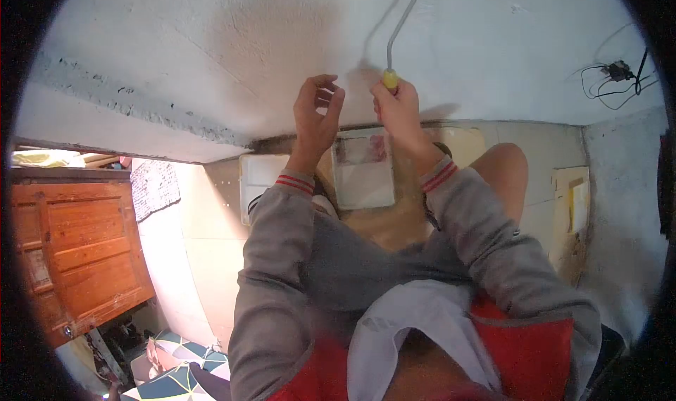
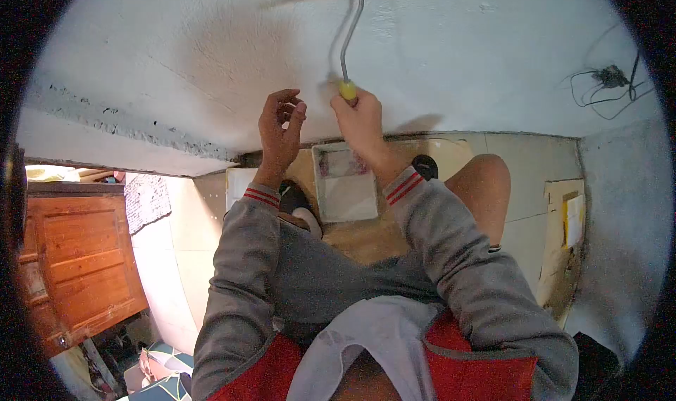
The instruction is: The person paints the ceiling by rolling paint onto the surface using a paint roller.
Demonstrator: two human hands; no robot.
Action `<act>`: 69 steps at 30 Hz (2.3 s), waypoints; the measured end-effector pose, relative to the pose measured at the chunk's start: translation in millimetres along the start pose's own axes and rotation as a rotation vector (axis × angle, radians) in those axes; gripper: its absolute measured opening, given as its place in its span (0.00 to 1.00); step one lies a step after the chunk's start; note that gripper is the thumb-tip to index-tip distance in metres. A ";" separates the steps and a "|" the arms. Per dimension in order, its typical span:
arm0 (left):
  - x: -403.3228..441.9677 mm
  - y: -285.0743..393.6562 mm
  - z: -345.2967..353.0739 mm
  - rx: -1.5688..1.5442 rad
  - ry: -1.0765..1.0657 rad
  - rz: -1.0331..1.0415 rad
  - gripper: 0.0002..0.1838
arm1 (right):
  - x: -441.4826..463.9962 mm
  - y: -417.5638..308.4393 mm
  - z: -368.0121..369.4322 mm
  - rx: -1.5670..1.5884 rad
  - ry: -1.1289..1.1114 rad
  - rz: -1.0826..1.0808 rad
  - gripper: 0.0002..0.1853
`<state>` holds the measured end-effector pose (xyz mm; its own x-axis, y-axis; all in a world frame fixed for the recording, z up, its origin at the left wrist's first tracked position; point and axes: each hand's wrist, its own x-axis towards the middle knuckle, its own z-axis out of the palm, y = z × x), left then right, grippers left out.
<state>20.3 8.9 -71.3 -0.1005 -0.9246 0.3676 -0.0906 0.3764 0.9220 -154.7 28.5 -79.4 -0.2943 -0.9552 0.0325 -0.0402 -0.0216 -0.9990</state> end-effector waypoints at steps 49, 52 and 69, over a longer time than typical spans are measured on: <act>-1.7 -4.7 -18.0 0.100 -0.063 0.050 0.15 | -229.4 402.5 -98.0 -0.809 -1.213 -0.122 0.14; -2.4 -4.5 -20.1 0.119 -0.091 0.079 0.14 | -211.9 422.3 -73.6 -0.727 -0.759 0.868 0.18; -2.3 -0.4 -16.6 0.129 -0.115 0.062 0.15 | -257.8 438.6 -85.4 -0.715 -0.908 0.155 0.15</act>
<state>37.0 9.9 -70.5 -0.2221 -0.8892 0.4000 -0.2067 0.4439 0.8719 -178.0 290.5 -523.2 0.4367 -0.7994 -0.4126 -0.6782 0.0088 -0.7348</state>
